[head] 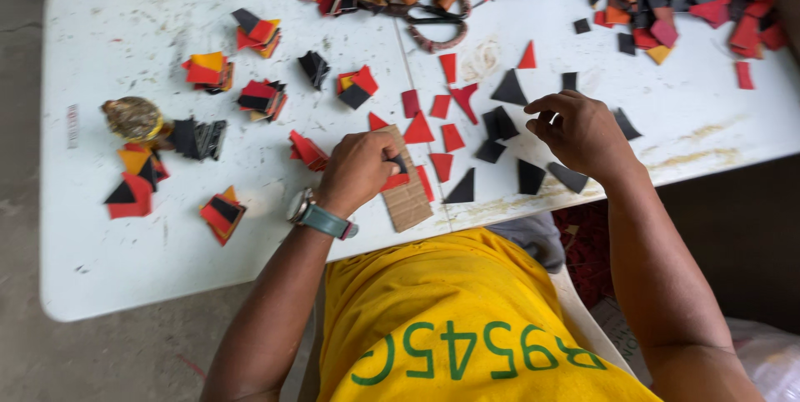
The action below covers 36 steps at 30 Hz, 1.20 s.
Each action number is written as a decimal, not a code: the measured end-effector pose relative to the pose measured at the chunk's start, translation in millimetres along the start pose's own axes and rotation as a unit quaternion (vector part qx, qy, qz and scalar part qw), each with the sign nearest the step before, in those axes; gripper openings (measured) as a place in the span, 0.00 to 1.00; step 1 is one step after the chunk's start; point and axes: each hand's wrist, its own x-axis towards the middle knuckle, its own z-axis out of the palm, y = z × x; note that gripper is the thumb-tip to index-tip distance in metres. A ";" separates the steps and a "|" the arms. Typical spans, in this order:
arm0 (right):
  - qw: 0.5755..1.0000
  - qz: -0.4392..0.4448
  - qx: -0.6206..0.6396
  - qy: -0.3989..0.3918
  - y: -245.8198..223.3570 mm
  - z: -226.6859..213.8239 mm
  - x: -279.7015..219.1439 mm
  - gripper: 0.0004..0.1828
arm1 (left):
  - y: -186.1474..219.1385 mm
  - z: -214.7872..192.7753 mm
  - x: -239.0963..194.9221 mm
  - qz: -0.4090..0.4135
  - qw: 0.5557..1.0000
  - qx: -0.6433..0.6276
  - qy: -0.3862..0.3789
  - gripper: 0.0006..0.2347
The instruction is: The person assembles small triangular pieces of red, black, and yellow material by hand on a white table. They pick up pieces, align them, and press them together to form stacked units, occasionally moving completed units aside.
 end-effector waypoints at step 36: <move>0.991 0.019 -0.023 -0.130 -4.0 16.5 22.2 0.22 | -19.8 5.1 -0.3 -0.023 0.995 -0.089 -0.023 0.07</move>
